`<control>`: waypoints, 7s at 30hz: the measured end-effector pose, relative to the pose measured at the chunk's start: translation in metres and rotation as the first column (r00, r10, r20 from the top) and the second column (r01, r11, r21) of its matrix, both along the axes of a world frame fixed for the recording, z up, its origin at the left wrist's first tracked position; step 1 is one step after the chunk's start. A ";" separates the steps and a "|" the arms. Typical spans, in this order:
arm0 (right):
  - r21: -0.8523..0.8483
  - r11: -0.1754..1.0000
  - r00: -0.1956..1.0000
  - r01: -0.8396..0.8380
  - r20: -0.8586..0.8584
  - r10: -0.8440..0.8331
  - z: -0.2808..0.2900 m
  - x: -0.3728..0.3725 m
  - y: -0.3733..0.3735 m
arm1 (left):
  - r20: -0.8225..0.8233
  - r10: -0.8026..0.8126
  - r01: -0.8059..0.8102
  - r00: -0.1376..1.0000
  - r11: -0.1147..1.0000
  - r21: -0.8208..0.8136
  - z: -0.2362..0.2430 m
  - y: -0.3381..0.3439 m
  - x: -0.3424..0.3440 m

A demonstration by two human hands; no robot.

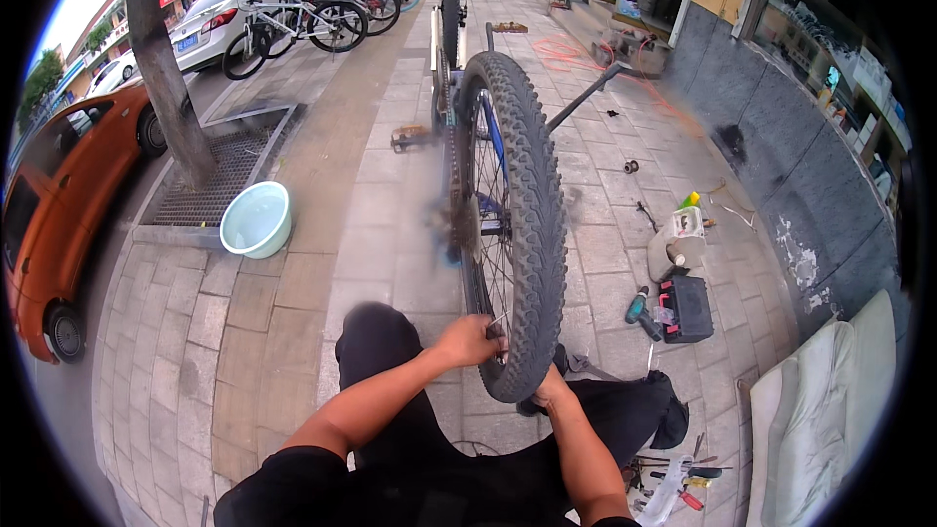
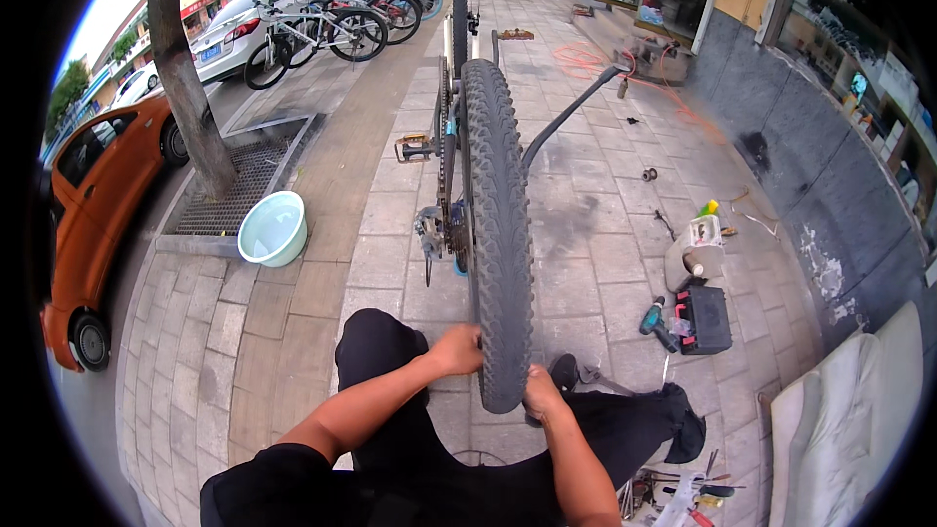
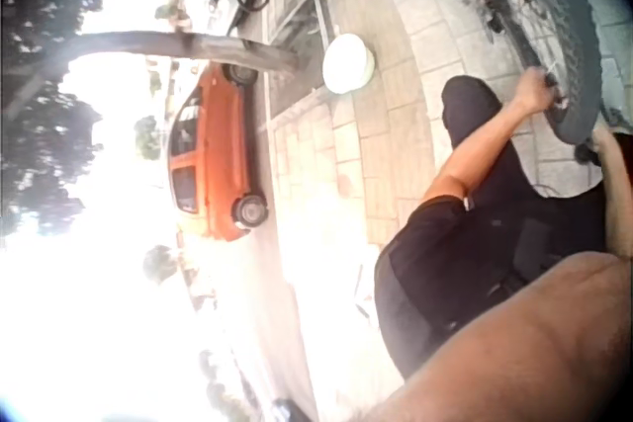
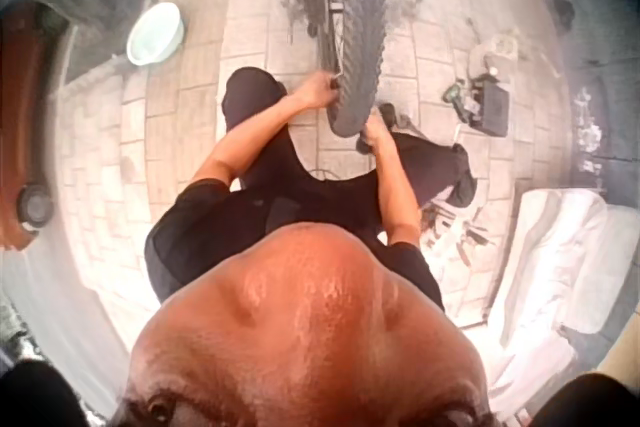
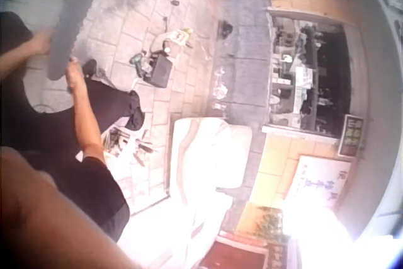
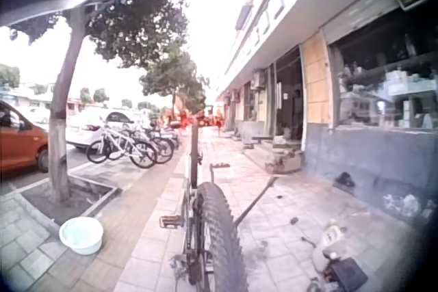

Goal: The person applies glue to a bicycle tire valve, then uses a tool to adjust the tire and valve area. The person rotates the wheel and continues to manipulate the tire and valve with tools.

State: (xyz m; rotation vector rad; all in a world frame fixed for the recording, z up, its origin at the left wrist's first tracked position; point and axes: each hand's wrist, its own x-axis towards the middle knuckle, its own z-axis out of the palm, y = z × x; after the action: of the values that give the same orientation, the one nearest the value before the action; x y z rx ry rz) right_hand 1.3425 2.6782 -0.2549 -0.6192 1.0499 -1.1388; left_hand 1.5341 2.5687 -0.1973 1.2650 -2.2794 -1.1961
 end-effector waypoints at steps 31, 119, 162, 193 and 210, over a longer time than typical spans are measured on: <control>0.144 0.989 0.992 0.018 0.123 -0.036 0.069 0.019 -0.005 | -0.516 0.419 0.120 0.747 0.679 0.725 0.015 0.024 0.012; -0.606 0.773 0.511 -0.187 -0.732 -0.450 0.252 0.027 0.017 | -0.065 0.480 -0.470 0.875 0.809 -0.354 0.169 -0.393 0.034; -0.632 0.745 0.551 -0.215 -0.708 -0.442 0.230 0.023 0.027 | 0.015 0.498 -0.471 0.867 0.829 -0.300 0.167 -0.421 0.031; -0.149 0.939 0.406 -0.310 -0.914 -0.010 0.213 0.006 0.081 | 0.014 0.504 -0.471 0.864 0.816 -0.336 0.168 -0.421 0.033; -0.413 0.860 0.416 -0.300 -0.868 -0.271 0.203 0.016 0.076 | 0.029 0.494 -0.459 0.869 0.827 -0.324 0.170 -0.417 0.034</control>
State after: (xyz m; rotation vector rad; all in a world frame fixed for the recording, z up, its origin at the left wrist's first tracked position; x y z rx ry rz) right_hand 1.3589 2.7537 -0.0517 -1.8692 1.6608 -1.0321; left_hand 1.5682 2.1519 -0.0271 1.6700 -1.9363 -0.5790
